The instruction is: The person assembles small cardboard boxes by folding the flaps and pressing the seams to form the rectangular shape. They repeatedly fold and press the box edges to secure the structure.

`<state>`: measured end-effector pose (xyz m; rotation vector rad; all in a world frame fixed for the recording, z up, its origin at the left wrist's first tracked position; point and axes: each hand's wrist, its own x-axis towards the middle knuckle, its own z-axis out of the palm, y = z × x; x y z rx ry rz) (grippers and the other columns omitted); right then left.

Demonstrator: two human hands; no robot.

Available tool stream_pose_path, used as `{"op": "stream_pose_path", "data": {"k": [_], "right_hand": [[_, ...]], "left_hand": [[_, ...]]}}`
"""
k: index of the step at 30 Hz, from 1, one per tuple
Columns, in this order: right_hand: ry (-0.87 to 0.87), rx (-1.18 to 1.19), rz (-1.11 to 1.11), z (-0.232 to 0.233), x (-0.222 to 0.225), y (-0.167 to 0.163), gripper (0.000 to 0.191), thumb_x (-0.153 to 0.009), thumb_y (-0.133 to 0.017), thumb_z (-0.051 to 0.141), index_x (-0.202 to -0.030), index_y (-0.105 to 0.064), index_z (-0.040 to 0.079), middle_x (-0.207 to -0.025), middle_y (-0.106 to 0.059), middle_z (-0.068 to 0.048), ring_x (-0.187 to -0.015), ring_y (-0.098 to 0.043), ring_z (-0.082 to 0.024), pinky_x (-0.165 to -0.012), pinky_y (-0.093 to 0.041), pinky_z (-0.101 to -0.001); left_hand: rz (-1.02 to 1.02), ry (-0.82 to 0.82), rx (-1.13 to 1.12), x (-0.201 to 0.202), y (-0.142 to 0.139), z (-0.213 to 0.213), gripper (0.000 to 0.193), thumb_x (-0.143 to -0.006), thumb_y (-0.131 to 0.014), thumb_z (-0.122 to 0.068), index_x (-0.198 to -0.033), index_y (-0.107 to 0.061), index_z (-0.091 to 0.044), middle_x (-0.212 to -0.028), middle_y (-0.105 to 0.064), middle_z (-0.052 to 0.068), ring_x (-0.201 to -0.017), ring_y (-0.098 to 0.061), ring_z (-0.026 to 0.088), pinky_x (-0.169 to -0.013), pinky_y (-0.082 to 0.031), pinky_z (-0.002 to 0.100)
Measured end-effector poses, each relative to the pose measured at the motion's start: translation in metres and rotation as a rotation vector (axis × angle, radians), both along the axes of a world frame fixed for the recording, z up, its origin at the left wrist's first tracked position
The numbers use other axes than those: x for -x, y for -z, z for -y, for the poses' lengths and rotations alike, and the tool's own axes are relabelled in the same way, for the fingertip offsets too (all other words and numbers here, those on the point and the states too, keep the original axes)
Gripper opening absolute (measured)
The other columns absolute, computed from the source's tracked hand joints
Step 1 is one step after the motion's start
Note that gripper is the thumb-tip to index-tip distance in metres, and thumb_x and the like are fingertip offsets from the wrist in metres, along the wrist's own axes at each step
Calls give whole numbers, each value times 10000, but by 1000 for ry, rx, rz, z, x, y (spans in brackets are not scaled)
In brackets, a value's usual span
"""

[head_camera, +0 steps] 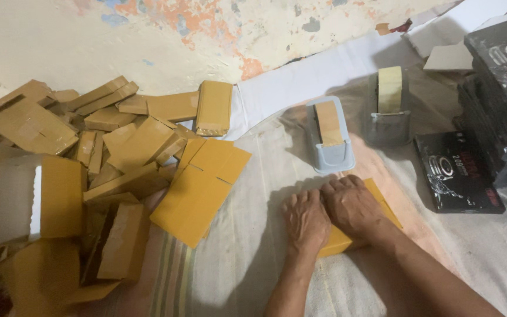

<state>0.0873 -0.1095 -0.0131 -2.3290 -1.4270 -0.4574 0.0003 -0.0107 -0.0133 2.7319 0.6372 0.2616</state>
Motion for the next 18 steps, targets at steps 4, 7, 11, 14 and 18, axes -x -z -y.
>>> {"op": "stream_pose_path", "data": {"k": [4,7,11,14,18], "right_hand": [[74,139,-134,-3,-9,9,316,-942,-505,353,-949,-663,80,-957,-705,-146,-939,-671,-327,-915,-486,-469],[181,245,-138,-10,-9,1,374,-949,-485,427,-922,-690,115,-977,-719,-137,-945,-670,-321,-905,-482,-473],[296,434,-183,-12,-1,-18,514,-1001,-402,513,-989,-707,100,-1023,-702,-136,-979,-657,-305,-939,-469,-472],[334,533,-215,-6,8,-29,588,-1043,-333,538,-1147,-662,62,-1096,-673,-158,-1049,-619,-317,-975,-449,-528],[480,412,-327,3,14,-35,691,-1002,-339,588,-1387,-538,50,-1296,-579,-177,-1203,-538,-317,-965,-475,-539]], "left_hand": [[44,2,75,0,6,-5,291,-1026,-447,-225,-1156,-625,-35,-1261,-636,190,-1222,-536,396,-1081,-386,558],[22,-37,101,-3,6,-8,326,-1044,-436,-238,-1172,-632,-11,-1262,-637,217,-1213,-548,415,-1078,-413,536],[87,-71,129,-4,2,-14,412,-1041,-428,-281,-1233,-631,23,-1276,-620,245,-1191,-586,397,-1100,-398,530],[-105,-135,239,-1,-3,-15,512,-1076,-366,-357,-1326,-570,41,-1366,-549,255,-1250,-554,375,-1111,-400,517],[-106,-190,186,6,-9,-8,555,-1062,-360,-411,-1451,-471,-31,-1455,-462,245,-1349,-454,396,-1131,-362,534]]}}
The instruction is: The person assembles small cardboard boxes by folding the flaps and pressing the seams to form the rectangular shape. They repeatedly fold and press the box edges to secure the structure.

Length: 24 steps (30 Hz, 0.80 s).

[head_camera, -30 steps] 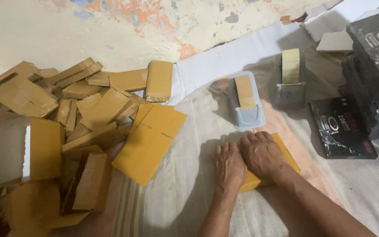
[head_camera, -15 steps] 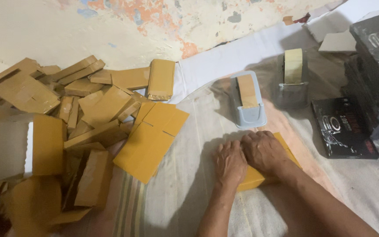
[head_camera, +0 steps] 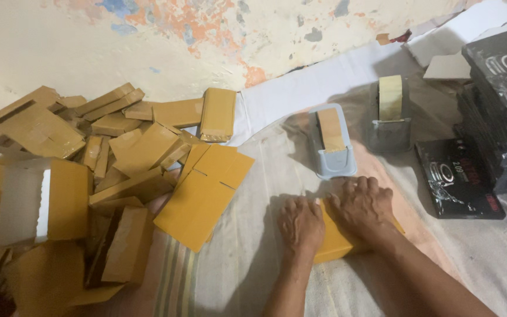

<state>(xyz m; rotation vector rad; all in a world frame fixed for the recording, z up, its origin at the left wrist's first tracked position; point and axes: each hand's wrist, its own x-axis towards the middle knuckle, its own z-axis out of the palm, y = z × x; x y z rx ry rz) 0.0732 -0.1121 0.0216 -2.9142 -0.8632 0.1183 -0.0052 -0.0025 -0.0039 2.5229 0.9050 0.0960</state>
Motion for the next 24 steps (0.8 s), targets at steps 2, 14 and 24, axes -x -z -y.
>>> {"op": "stream_pose_path", "data": {"k": [2,14,24], "right_hand": [[44,-29,-50,5,2,3,764,-969,-346,633,-1494,-415,83,-1359,-493,-206,-1216,-510,-349,-918,-499,-533],[37,-182,164,34,6,37,554,-936,-543,332,-1482,-514,247,-1355,-539,-102,-978,-680,-320,-772,-620,-432],[12,-105,120,35,3,30,576,-966,-531,329,-1517,-442,187,-1473,-468,-145,-1079,-663,-314,-853,-637,-388]], "left_hand": [[7,-23,-19,5,-1,8,555,-1070,-336,-425,-1518,-416,-108,-1508,-410,227,-1411,-396,408,-1149,-341,547],[97,10,-61,18,18,26,575,-1058,-414,-421,-1564,-352,-153,-1651,-197,265,-1402,-382,483,-1135,-322,582],[3,-25,59,18,3,24,606,-1046,-455,-458,-1556,-321,-159,-1611,-211,233,-1430,-338,448,-1163,-305,577]]}}
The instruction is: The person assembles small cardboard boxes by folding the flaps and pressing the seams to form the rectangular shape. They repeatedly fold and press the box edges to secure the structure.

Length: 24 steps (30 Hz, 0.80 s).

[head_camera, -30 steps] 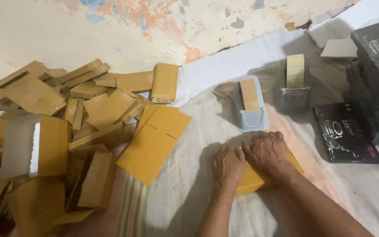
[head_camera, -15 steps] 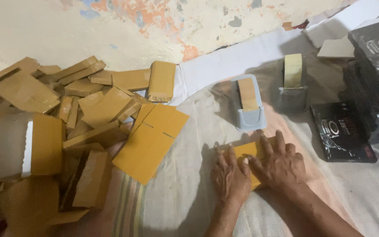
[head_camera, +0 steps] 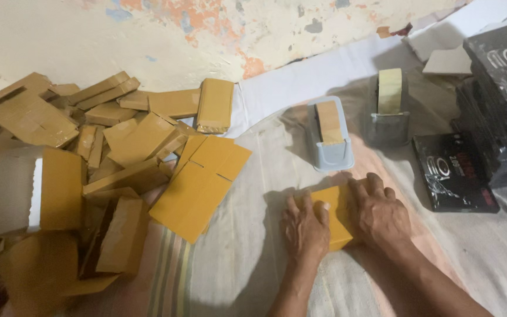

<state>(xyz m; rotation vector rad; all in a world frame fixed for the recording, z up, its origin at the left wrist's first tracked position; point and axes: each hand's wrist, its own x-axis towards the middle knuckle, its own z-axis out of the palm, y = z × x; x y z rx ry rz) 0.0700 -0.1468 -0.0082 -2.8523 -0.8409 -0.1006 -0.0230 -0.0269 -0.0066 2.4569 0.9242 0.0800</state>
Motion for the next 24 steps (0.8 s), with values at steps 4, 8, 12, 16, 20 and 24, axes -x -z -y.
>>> {"op": "stream_pose_path", "data": {"k": [4,8,12,16,20,24], "right_hand": [[17,-62,-67,0,5,-6,538,-986,-482,297,-1519,-460,230,-1478,-464,-142,-1106,-637,-323,-917,-610,-416],[24,53,-135,-2,4,-8,676,-965,-537,546,-1526,-426,187,-1419,-457,-170,-1111,-615,-331,-908,-590,-423],[21,19,-63,1,1,-3,509,-1054,-440,295,-1558,-426,228,-1543,-431,-137,-1108,-662,-285,-870,-657,-363],[31,15,-56,0,2,0,539,-1008,-514,363,-1526,-437,233,-1489,-437,-115,-1090,-646,-279,-870,-630,-369],[48,75,-161,-2,2,-2,614,-994,-516,452,-1542,-391,204,-1380,-456,-134,-1026,-638,-279,-820,-633,-361],[-12,-31,2,1,1,-4,550,-978,-441,240,-1526,-441,195,-1433,-476,-127,-967,-675,-275,-773,-652,-353]], "left_hand": [[79,-12,-15,1,2,-2,560,-1035,-391,-364,-1566,-368,-186,-1635,-284,204,-1417,-435,393,-1159,-375,550],[-30,12,-41,2,3,-3,610,-1037,-478,-437,-1551,-304,-159,-1594,-205,223,-1400,-346,435,-1145,-320,568],[20,0,-24,2,6,-3,571,-1053,-461,-405,-1556,-326,-171,-1632,-222,224,-1399,-346,451,-1140,-318,591],[90,-6,-32,2,13,-6,512,-1047,-441,-317,-1536,-402,-173,-1561,-365,188,-1356,-494,359,-1136,-425,526],[112,16,-253,1,14,-7,649,-997,-597,-519,-1501,-430,-146,-1503,-321,275,-1282,-446,459,-1007,-404,589],[91,-46,47,3,10,-5,487,-1050,-417,-303,-1521,-422,-179,-1574,-363,154,-1351,-500,336,-1118,-438,518]]}}
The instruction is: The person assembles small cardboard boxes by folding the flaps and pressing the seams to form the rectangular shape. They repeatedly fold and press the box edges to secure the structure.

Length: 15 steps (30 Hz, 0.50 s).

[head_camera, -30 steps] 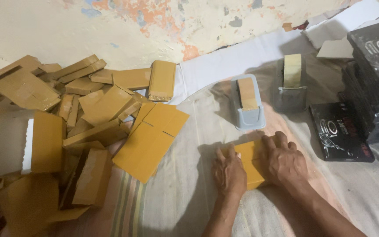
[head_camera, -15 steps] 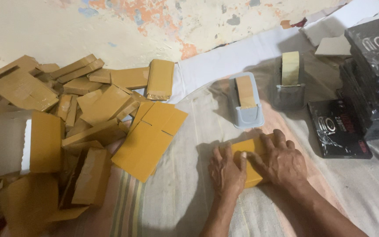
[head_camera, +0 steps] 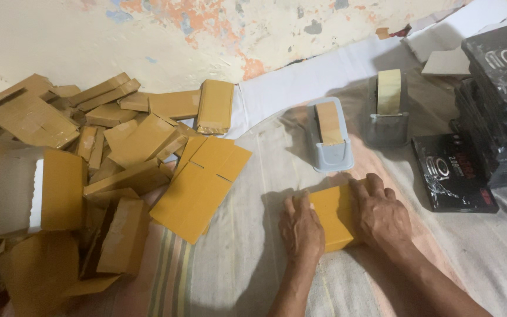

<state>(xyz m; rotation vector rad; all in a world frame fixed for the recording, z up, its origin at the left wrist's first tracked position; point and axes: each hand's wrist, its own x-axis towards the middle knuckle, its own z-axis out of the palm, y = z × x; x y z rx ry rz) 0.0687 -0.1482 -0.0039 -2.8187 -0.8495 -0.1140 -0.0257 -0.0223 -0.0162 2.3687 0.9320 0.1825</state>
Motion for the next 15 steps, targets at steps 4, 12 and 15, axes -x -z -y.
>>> {"op": "stream_pose_path", "data": {"k": [4,12,15], "right_hand": [[28,24,-77,0,-1,4,536,-1012,-481,465,-1454,-466,162,-1347,-501,-136,-1014,-669,-293,-796,-639,-372],[46,100,-17,-5,-7,11,567,-942,-531,258,-1493,-432,164,-1397,-468,-147,-1007,-675,-304,-746,-655,-351],[12,144,23,-7,-5,11,673,-1027,-499,547,-1560,-393,149,-1326,-494,-141,-1007,-662,-277,-769,-611,-394]], "left_hand": [[-20,23,-76,2,-2,0,639,-1012,-492,-466,-1557,-369,-157,-1593,-289,202,-1400,-405,418,-1125,-357,574],[18,-2,-46,0,-4,-1,528,-1030,-393,-388,-1503,-427,-156,-1545,-380,146,-1311,-514,330,-1086,-453,537],[-40,18,-61,0,-7,1,539,-1048,-431,-439,-1494,-408,-138,-1535,-343,169,-1308,-488,340,-1083,-436,539]]}}
